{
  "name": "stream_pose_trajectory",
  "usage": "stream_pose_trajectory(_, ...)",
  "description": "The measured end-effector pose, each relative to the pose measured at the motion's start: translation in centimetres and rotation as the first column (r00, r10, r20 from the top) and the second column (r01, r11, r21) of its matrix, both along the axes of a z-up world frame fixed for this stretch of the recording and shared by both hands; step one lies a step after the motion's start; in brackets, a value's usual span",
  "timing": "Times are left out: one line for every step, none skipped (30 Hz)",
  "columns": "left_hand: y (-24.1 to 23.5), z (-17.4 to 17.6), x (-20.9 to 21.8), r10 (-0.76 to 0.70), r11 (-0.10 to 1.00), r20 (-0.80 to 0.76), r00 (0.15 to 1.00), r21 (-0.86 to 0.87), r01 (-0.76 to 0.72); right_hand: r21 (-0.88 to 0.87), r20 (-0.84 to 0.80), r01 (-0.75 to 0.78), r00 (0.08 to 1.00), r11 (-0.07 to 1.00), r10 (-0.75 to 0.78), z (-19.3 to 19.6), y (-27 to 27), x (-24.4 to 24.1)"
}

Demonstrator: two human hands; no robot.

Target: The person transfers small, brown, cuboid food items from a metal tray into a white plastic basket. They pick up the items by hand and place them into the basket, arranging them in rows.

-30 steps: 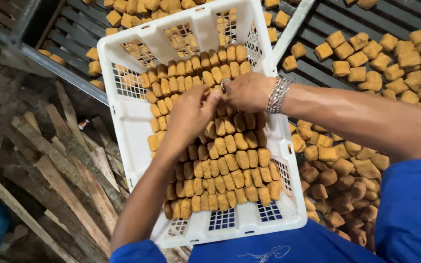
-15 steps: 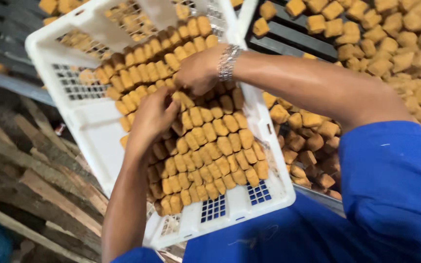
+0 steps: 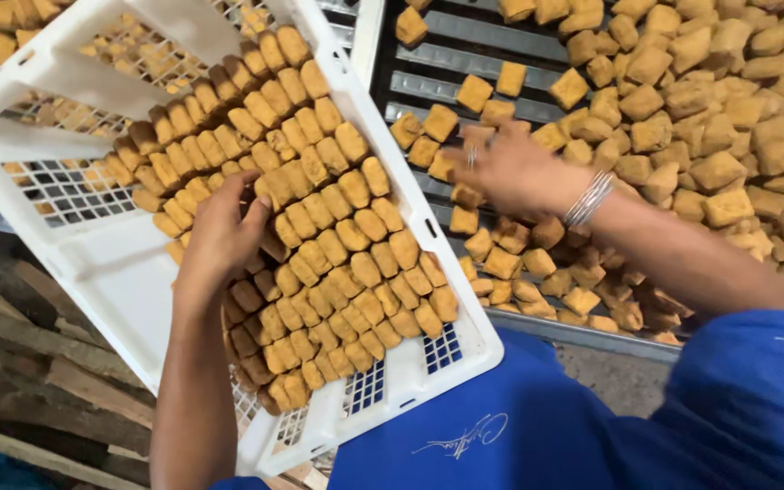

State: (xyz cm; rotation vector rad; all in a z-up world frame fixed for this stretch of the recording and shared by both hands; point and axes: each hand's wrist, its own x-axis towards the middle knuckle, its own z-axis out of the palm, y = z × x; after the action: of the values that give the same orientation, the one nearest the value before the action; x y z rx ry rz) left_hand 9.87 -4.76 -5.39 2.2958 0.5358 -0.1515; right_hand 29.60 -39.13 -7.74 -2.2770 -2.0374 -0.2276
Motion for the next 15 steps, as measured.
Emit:
stream_pose_trajectory(-0.1, 0.1, 0.0, 0.020, 1.000, -0.025, 0.999, -0.014, -0.021, -0.072, -0.070, 0.007, 0.997, 0.997, -0.012, -2.1, -1.3, -0.8)
stream_pose_trajectory(-0.2, 0.2, 0.1, 0.040, 0.999, -0.050, 0.998, -0.027, -0.041, -0.144, -0.139, 0.011, 0.990, 0.990, -0.031, -3.7, -2.3, -1.5)
stream_pose_trajectory(-0.4, 0.3, 0.1, 0.048, 0.998, -0.069, 0.996, -0.028, -0.050, -0.218, -0.208, 0.009, 0.976, 0.976, -0.055, -4.9, -3.3, -2.1)
stream_pose_trajectory(-0.5, 0.4, 0.0, 0.055, 0.998, -0.088, 0.995, -0.030, -0.058, -0.225, -0.269, 0.039, 0.958, 0.974, -0.101, -5.7, -3.8, -2.6)
stream_pose_trajectory(-0.5, 0.5, 0.0, 0.074, 0.997, -0.102, 0.992, -0.027, -0.077, -0.229, -0.325, 0.060, 0.936, 0.972, -0.134, -6.1, -3.9, -2.5)
stream_pose_trajectory(-0.5, 0.6, 0.2, 0.065, 0.998, -0.091, 0.994, -0.007, -0.066, -0.234, -0.380, 0.080, 0.910, 0.969, -0.167, -6.1, -3.9, -2.2)
stream_pose_trajectory(-0.5, 0.6, 0.0, 0.053, 0.999, -0.088, 0.995, 0.013, -0.053, -0.150, -0.391, 0.075, 0.911, 0.986, -0.129, -6.1, -3.9, -2.0)
stream_pose_trajectory(-0.5, 0.6, -0.2, 0.042, 0.999, -0.086, 0.995, 0.033, -0.039, -0.064, -0.400, 0.072, 0.912, 0.995, -0.091, -6.0, -3.9, -1.6)
stream_pose_trajectory(-0.5, 0.5, -0.2, 0.040, 0.999, -0.084, 0.996, 0.035, -0.037, 0.021, -0.403, 0.075, 0.913, 0.997, -0.060, -6.0, -4.1, -1.3)
stream_pose_trajectory(-0.6, 0.4, -0.3, 0.039, 0.999, -0.081, 0.996, 0.037, -0.036, -0.025, -0.355, 0.064, 0.932, 0.998, -0.068, -6.0, -4.2, -0.9)
stream_pose_trajectory(-0.6, 0.4, -0.1, 0.033, 0.999, -0.071, 0.997, 0.041, -0.030, -0.071, -0.299, 0.059, 0.951, 0.996, -0.078, -6.1, -4.4, -0.2)
stream_pose_trajectory(-0.5, 0.3, 0.2, 0.025, 0.999, -0.050, 0.998, 0.035, -0.023, -0.116, -0.242, 0.058, 0.966, 0.992, -0.085, -6.2, -4.6, 0.5)
stream_pose_trajectory(-0.6, 0.1, -0.1, 0.028, 0.999, -0.035, 0.999, 0.026, -0.027, -0.128, -0.336, 0.048, 0.938, 0.991, -0.089, -6.4, -4.7, 1.0)
stream_pose_trajectory(-0.7, -0.1, -0.3, 0.031, 0.999, -0.020, 0.999, 0.016, -0.031, -0.139, -0.427, 0.036, 0.900, 0.990, -0.093, -6.6, -4.9, 1.5)
stream_pose_trajectory(-0.6, -0.2, -0.4, 0.030, 0.999, -0.004, 1.000, 0.019, -0.029, -0.143, -0.509, 0.020, 0.856, 0.989, -0.091, -6.6, -4.8, 2.4)
